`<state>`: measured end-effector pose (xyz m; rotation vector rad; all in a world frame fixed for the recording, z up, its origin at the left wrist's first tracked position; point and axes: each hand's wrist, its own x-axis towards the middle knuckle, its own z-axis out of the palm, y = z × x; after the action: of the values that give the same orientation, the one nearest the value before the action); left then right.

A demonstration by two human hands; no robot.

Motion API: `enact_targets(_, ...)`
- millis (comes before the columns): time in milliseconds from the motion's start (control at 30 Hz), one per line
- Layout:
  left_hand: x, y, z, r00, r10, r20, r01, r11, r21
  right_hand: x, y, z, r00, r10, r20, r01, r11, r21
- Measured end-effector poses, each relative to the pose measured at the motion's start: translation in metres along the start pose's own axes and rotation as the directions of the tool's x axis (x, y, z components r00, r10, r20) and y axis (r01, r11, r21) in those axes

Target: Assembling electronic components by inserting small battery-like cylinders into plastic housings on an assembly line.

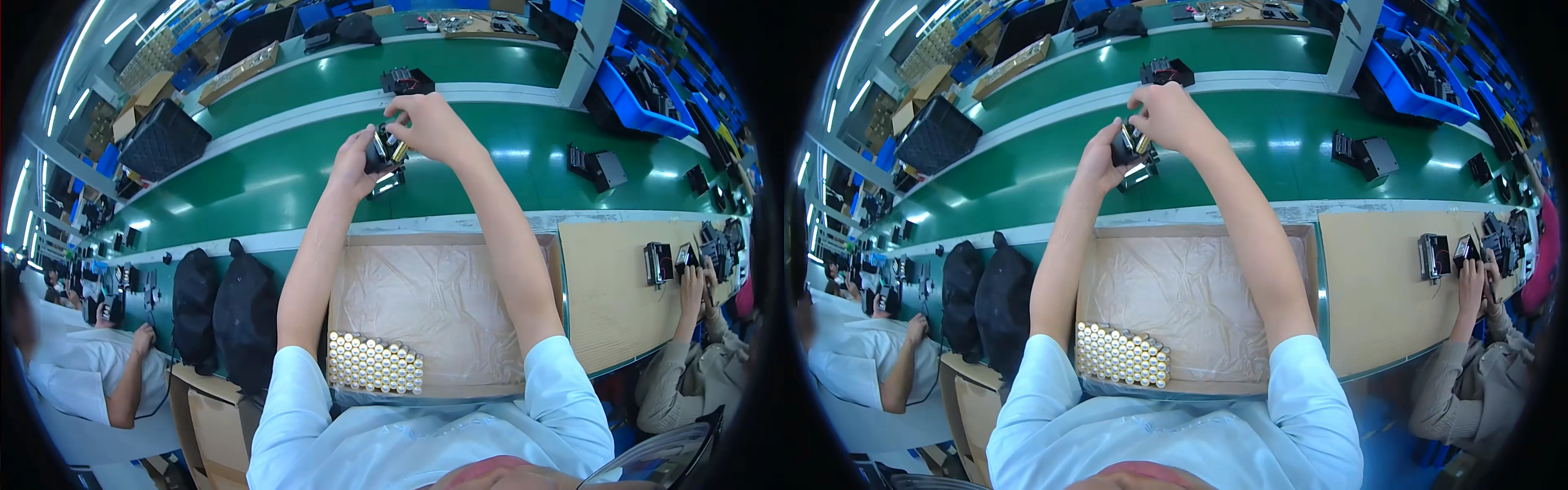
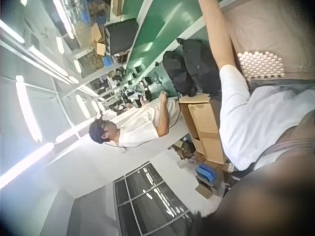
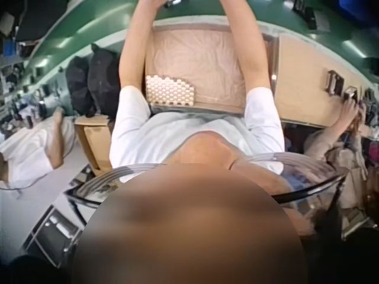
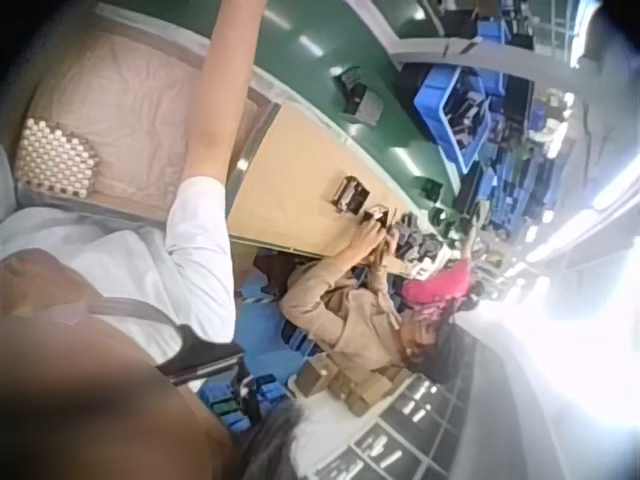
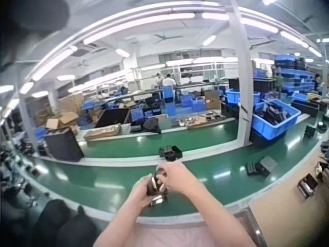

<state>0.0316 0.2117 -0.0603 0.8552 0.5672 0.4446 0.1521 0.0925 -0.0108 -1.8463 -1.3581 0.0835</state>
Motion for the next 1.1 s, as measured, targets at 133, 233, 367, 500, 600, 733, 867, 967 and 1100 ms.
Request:
enact_targets(133, 0.014, -0.001, -0.010, 0.986, 0.156, -0.052, -0.150, 0.984, 0.096, 0.006, 0.001, 0.016, 0.972, -0.235, 0.008, 0.233, 0.961, -0.149)
enact_targets(233, 0.021, -0.002, -0.022, 0.973, 0.218, -0.081, -0.214, 0.975, 0.052, 0.008, -0.003, 0.027, 0.953, -0.297, 0.067, 0.304, 0.920, -0.246)
enact_targets(367, 0.028, -0.003, -0.032, 0.977, 0.203, -0.072, -0.204, 0.979, -0.013, 0.005, -0.011, 0.027, 0.960, -0.243, 0.141, 0.277, 0.901, -0.333)
enact_targets(500, 0.027, -0.005, -0.027, 0.986, 0.165, -0.029, -0.166, 0.985, -0.040, 0.002, -0.005, 0.018, 0.971, -0.191, 0.143, 0.229, 0.917, -0.327)
enact_targets(600, 0.021, -0.006, -0.016, 0.987, 0.160, -0.008, -0.160, 0.987, 0.004, 0.002, 0.014, 0.007, 0.961, -0.273, 0.037, 0.275, 0.955, -0.111)
enact_targets(733, 0.001, -0.004, 0.001, 0.982, 0.162, 0.097, -0.177, 0.968, 0.177, 0.005, 0.012, -0.006, 0.979, -0.182, -0.094, 0.174, 0.981, -0.089)
enact_targets(867, -0.006, -0.009, 0.007, 0.980, 0.144, 0.137, -0.176, 0.949, 0.262, 0.006, 0.017, -0.004, 0.985, -0.110, -0.135, 0.097, 0.990, -0.101)
enact_targets(967, -0.007, -0.008, 0.010, 0.981, 0.137, 0.136, -0.171, 0.942, 0.290, 0.007, 0.017, -0.004, 0.988, -0.076, -0.131, 0.060, 0.991, -0.119)
enact_targets(1100, 0.000, -0.006, 0.006, 0.979, 0.198, 0.054, -0.205, 0.943, 0.261, 0.005, 0.012, -0.007, 0.974, 0.188, 0.128, -0.158, 0.964, -0.214)
